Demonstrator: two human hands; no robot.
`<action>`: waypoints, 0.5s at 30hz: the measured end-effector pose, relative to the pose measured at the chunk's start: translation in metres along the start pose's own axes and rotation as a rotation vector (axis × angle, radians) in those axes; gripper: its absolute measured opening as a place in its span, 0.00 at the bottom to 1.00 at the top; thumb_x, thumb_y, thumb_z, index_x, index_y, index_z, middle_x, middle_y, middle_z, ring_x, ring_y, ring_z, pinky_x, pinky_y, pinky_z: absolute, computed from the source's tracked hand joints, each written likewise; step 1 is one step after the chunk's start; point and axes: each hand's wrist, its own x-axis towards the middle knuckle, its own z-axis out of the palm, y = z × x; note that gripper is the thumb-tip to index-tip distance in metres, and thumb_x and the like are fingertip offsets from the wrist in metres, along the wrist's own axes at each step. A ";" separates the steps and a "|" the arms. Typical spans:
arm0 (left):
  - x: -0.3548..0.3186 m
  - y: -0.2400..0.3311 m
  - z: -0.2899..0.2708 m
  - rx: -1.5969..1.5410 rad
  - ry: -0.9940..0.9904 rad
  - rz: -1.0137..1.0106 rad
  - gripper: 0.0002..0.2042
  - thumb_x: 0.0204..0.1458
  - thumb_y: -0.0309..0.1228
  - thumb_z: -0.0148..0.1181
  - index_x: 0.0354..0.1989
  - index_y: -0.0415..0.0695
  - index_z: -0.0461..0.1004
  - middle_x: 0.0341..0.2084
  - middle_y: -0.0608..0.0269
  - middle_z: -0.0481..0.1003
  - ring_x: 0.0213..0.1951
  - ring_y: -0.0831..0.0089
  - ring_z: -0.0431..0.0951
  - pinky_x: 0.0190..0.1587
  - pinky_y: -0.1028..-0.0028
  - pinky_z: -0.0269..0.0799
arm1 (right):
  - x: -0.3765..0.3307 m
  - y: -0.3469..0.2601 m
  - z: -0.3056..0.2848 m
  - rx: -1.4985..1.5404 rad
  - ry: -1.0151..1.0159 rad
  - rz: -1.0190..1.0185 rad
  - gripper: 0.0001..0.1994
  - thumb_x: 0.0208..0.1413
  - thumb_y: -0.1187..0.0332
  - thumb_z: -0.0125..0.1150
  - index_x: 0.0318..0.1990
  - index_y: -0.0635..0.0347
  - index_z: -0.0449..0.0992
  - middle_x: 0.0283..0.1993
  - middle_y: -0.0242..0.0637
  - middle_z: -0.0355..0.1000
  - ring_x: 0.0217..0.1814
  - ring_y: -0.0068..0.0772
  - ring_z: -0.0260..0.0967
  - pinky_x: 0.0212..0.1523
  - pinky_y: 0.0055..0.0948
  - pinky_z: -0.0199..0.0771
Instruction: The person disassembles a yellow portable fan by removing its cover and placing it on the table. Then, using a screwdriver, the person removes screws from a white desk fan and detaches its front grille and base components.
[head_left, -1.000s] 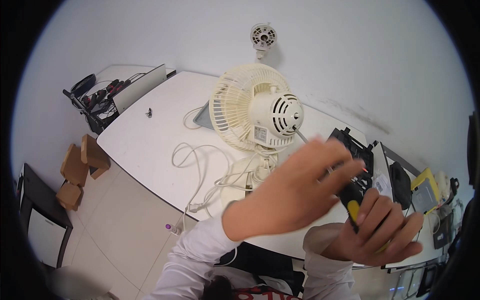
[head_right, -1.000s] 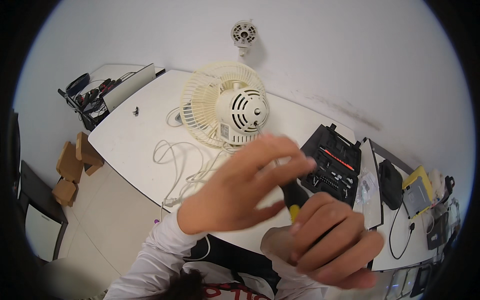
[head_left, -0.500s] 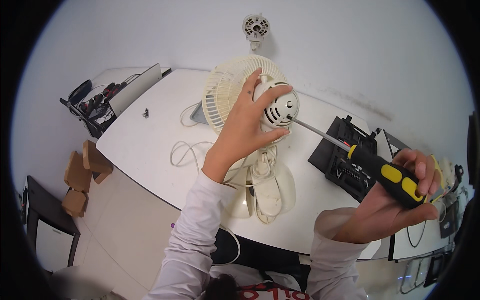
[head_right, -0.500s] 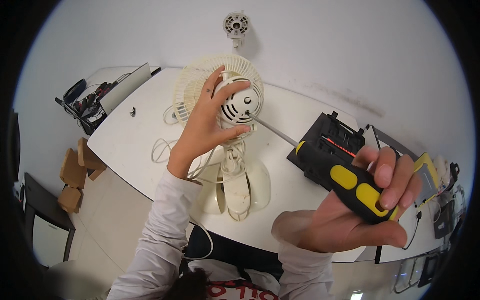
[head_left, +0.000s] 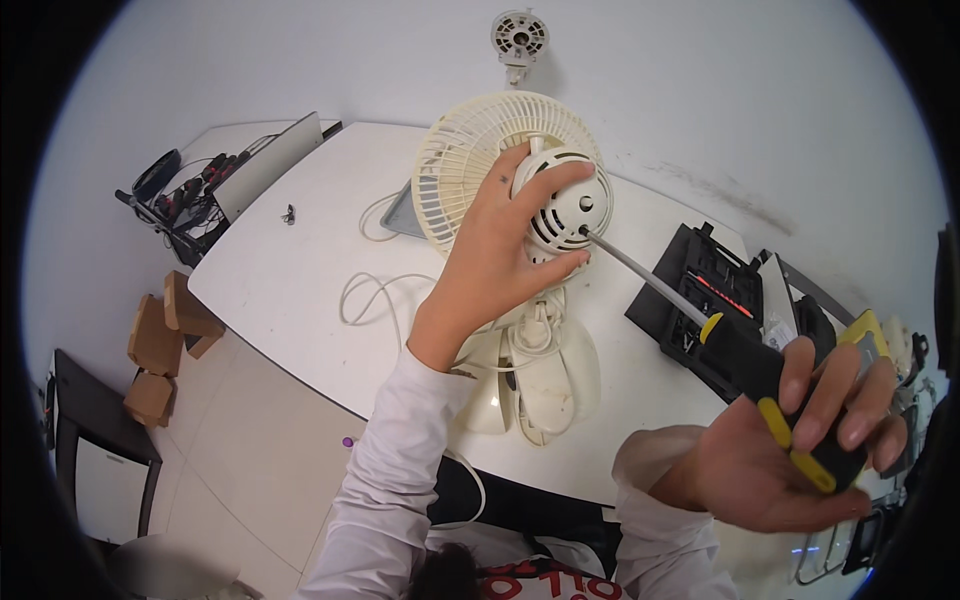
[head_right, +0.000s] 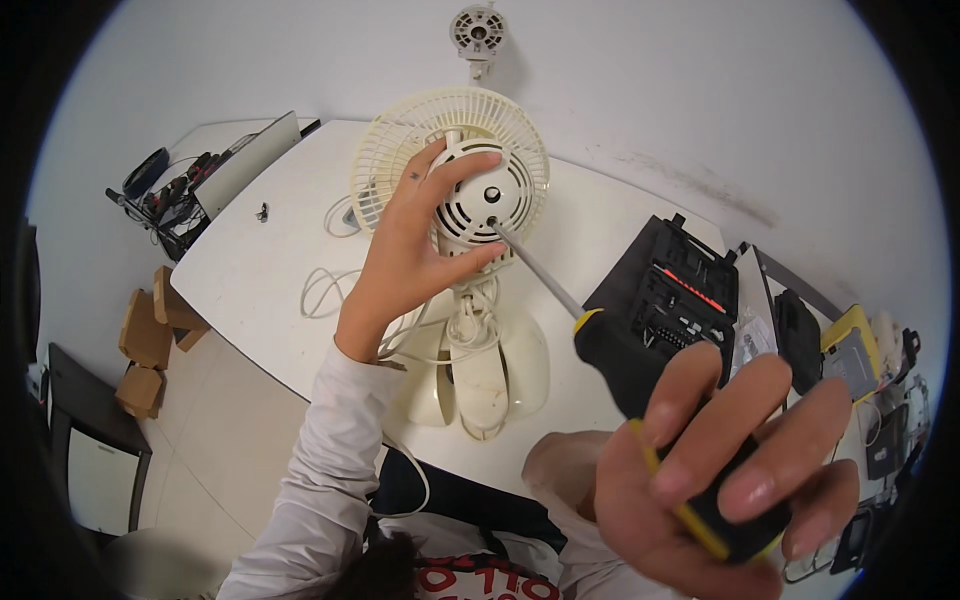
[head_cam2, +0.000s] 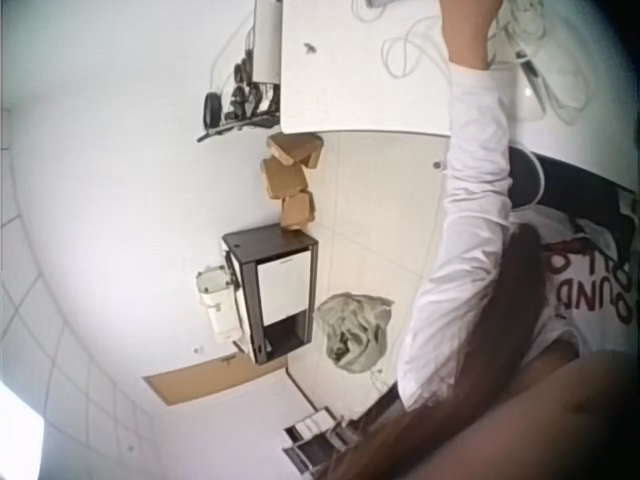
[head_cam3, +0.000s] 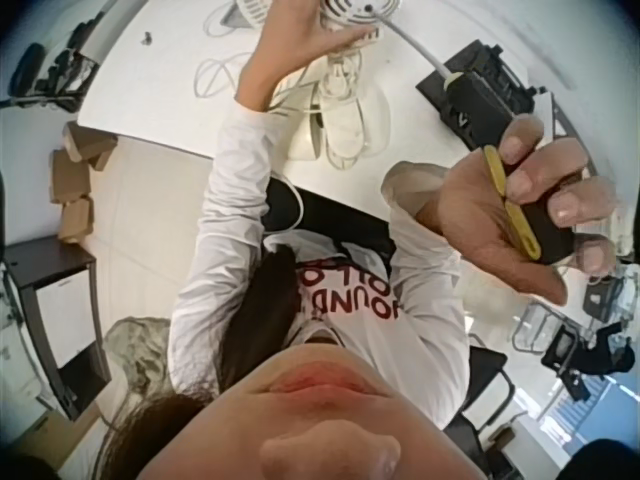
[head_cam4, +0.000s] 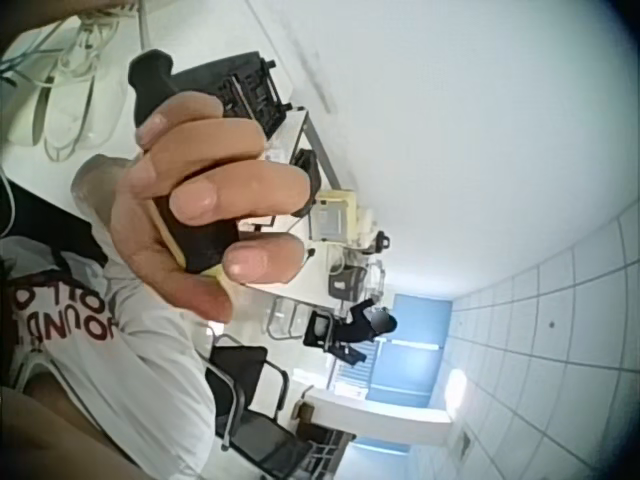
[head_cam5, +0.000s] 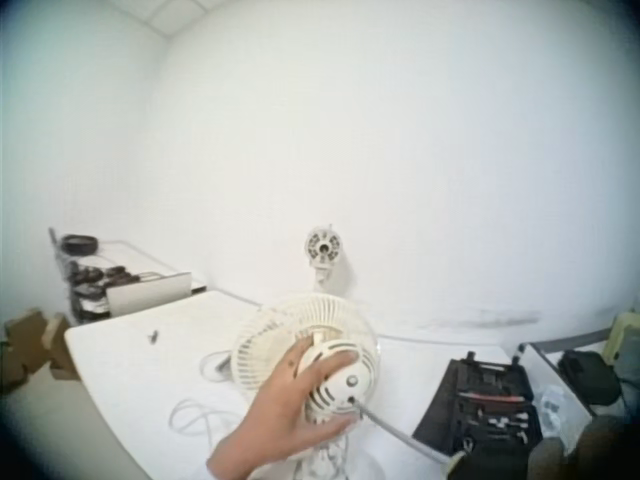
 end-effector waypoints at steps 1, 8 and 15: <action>0.000 -0.001 0.001 0.004 0.003 0.005 0.32 0.34 0.27 0.72 0.54 0.49 0.70 0.51 0.67 0.73 0.64 0.52 0.59 0.63 0.58 0.59 | 0.002 0.003 0.006 0.011 0.022 -0.011 0.20 0.53 0.52 0.66 0.40 0.50 0.62 0.37 0.27 0.57 0.36 0.18 0.62 0.41 0.24 0.57; -0.002 -0.008 -0.002 -0.068 0.031 0.007 0.31 0.34 0.27 0.71 0.53 0.48 0.70 0.51 0.67 0.74 0.63 0.53 0.60 0.62 0.59 0.58 | 0.003 -0.004 -0.015 0.295 -0.094 0.137 0.35 0.29 0.54 0.83 0.42 0.50 0.63 0.38 0.23 0.60 0.39 0.19 0.66 0.49 0.26 0.61; -0.002 -0.011 -0.004 -0.111 0.052 0.032 0.31 0.34 0.29 0.71 0.54 0.55 0.71 0.49 0.60 0.74 0.60 0.49 0.62 0.59 0.58 0.63 | 0.002 -0.016 -0.036 0.291 -0.157 0.244 0.28 0.30 0.53 0.80 0.37 0.45 0.68 0.34 0.15 0.69 0.51 0.19 0.68 0.65 0.33 0.55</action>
